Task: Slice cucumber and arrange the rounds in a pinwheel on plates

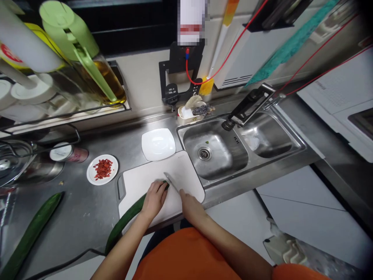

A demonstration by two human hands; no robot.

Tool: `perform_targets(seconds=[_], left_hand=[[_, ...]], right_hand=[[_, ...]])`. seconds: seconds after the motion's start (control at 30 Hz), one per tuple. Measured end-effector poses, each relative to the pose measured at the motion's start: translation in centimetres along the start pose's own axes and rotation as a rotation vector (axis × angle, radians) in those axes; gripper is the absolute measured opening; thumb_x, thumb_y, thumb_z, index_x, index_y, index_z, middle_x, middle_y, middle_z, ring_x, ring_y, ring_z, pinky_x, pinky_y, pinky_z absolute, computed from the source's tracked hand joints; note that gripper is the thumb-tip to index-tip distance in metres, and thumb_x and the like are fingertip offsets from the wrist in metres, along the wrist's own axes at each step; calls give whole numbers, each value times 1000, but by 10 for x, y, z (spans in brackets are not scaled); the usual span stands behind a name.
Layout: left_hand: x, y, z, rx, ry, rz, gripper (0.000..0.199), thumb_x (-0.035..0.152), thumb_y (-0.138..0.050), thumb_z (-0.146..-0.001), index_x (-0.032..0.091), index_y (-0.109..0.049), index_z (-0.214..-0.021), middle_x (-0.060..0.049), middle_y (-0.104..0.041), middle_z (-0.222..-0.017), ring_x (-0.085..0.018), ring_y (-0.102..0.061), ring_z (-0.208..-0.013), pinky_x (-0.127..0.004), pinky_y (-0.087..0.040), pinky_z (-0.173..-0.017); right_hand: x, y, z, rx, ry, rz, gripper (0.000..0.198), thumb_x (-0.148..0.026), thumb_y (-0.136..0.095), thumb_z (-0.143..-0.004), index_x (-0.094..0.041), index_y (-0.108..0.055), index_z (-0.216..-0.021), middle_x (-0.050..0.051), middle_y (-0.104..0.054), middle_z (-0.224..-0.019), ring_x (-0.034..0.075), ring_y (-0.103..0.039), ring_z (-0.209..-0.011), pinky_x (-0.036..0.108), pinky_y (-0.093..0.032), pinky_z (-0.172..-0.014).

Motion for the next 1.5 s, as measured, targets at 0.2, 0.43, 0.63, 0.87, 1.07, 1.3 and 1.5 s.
perform_targets(seconds=[0.2,0.43,0.63,0.87,1.07,1.3,1.5], left_hand=[[2,3,-2,22,-45,7,27,21,-47,-89,18,-56,-114,-10,-59,-105,-23,-52,-102,-43,-49,-91],[2,2,-1,32,-65,-20,25,20,-48,-89,17,-57,-111,-10,-59,-106,-24,-52,-102,-44,-49,-91],[4,4,-2,35,-75,-44,23,19,-50,-88,15,-58,-109,-11,-59,-105,-24,-51,-102,-42,-48,-92],[2,-1,0,2,-78,-70,24,19,-50,-88,16,-58,-110,-11,-59,-107,-24,-51,-103,-43,-47,-93],[2,0,-1,-5,-76,-63,23,20,-49,-88,17,-59,-109,-10,-60,-105,-24,-52,-103,-44,-47,-92],[4,2,-3,-20,-72,-52,23,19,-49,-88,17,-58,-109,-10,-60,-105,-24,-52,-102,-44,-47,-92],[4,2,-4,-27,-73,-52,22,18,-51,-88,16,-58,-108,-10,-60,-104,-24,-51,-103,-42,-47,-93]], right_hand=[[-4,14,25,-24,3,46,46,-2,-29,-87,-19,-39,-129,13,-62,-100,22,-64,-91,27,-45,-69],[-10,25,41,-106,-32,61,46,2,-28,-83,-17,-44,-121,13,-62,-101,24,-64,-90,29,-46,-67],[-8,18,39,-116,-28,57,47,3,-32,-81,-18,-42,-121,11,-62,-99,22,-64,-89,27,-45,-69],[-7,17,38,-111,-35,28,43,2,-31,-83,-18,-44,-118,12,-62,-97,22,-65,-85,27,-47,-65],[-6,17,36,-117,-29,19,41,1,-31,-83,-18,-46,-116,12,-63,-96,23,-66,-86,28,-49,-67],[-7,27,36,-140,-4,-2,37,3,-35,-80,-17,-48,-109,11,-63,-95,25,-66,-86,29,-49,-67],[-7,30,32,-135,-9,-18,38,3,-36,-79,-17,-49,-109,10,-64,-93,21,-66,-86,24,-47,-66]])
Point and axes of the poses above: each hand's wrist, its own z-axis away from the middle knuckle, its own y-axis out of the back of the hand, x = y × z, the point moved 9 cm from there along -z, towards the middle knuckle
